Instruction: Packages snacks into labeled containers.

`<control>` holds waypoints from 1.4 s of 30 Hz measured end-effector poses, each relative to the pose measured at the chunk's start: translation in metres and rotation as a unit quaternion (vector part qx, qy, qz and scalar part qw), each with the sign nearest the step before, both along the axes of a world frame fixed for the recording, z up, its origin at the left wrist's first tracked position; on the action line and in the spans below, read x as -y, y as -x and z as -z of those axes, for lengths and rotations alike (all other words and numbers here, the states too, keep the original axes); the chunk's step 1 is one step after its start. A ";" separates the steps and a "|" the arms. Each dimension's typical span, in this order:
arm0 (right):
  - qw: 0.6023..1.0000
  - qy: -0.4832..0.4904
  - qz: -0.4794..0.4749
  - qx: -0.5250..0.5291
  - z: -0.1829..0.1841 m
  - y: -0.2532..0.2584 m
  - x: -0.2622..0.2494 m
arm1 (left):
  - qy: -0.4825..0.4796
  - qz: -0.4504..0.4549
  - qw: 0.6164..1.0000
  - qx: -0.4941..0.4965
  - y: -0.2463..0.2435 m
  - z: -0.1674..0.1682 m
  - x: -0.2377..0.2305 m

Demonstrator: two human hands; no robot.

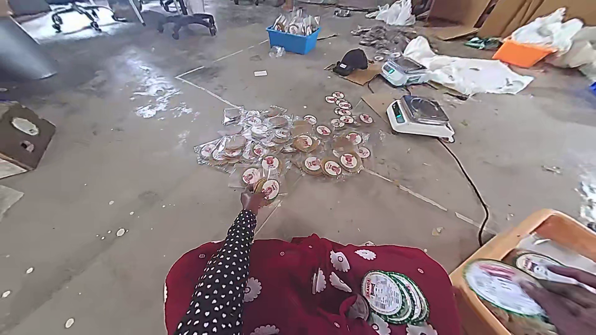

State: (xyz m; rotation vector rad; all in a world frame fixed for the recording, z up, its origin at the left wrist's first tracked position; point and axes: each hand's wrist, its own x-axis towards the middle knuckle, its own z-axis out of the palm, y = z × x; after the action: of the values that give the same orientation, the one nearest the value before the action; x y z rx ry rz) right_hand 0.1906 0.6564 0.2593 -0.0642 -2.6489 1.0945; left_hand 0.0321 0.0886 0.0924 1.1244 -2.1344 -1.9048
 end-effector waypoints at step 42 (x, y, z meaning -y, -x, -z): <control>0.954 0.100 -0.268 0.089 -0.010 -0.057 0.140 | -0.566 0.273 0.770 -0.109 -0.240 -0.040 -0.181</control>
State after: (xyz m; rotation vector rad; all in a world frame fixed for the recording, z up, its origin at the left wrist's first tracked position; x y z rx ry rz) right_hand 0.2476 0.5163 0.2693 0.5742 -2.7786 1.5859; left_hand 0.2720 0.2692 0.1323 0.1686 -1.0778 -3.5326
